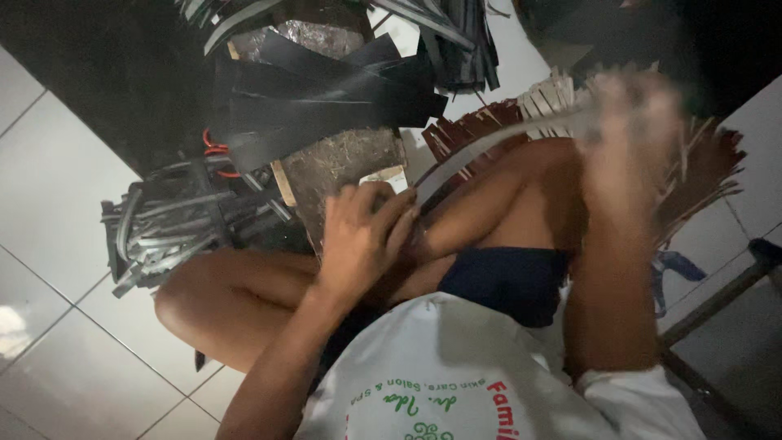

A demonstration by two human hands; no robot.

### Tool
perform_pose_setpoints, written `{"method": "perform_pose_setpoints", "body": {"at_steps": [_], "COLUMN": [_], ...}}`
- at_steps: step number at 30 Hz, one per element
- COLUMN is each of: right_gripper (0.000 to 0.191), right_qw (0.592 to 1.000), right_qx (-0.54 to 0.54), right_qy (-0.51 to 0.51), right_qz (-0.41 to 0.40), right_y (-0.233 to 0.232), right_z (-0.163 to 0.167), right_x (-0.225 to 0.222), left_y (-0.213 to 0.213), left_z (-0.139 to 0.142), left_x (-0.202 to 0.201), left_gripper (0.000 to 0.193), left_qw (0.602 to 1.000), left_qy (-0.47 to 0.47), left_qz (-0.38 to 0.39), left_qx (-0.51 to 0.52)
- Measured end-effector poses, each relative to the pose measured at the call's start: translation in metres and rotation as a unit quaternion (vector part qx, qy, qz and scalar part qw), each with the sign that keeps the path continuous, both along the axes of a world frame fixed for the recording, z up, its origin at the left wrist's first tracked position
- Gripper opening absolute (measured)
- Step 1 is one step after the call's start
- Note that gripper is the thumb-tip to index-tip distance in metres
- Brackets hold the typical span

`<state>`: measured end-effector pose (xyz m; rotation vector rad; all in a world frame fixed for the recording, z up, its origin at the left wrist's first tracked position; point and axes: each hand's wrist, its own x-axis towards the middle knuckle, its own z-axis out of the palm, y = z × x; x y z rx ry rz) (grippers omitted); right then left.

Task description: The person sits cross-legged on the floor and repeatedly cuts strips from a black rubber sheet using a knife. The person holds the rubber sheet against a wooden block and slices off thin strips, which are then placed in a pile.

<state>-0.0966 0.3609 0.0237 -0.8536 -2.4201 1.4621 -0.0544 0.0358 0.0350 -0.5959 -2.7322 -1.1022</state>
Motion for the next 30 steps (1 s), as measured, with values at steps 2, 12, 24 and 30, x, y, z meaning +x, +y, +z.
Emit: {"method": "perform_pose_setpoints", "body": {"at_steps": [2,12,24,30], "right_gripper": [0.035,0.036,0.030,0.022], "right_qw": [0.775,0.757,0.860,0.848], "right_qx": [0.488,0.001,0.173,0.147], "right_qy": [0.275,0.154,0.121,0.151], "right_qz": [0.292,0.635,0.465,0.486], "right_y": [-0.008,-0.131,-0.143,-0.141], "right_z": [0.057,0.055,-0.007,0.008], "right_x": [0.042,0.127,0.046,0.035], "left_y": [0.014,-0.026,-0.037,-0.043], "left_z": [0.009,0.065,0.001,-0.003], "left_x": [0.007,0.007,0.020,0.012], "left_gripper": [0.029,0.038,0.040,0.031], "left_qw": [0.983,0.963,0.986,0.997], "left_qy": [-0.129,-0.212,0.064,0.011], "left_qz": [0.006,-0.011,0.008,-0.022], "left_qx": [0.133,0.166,-0.152,-0.067]}}
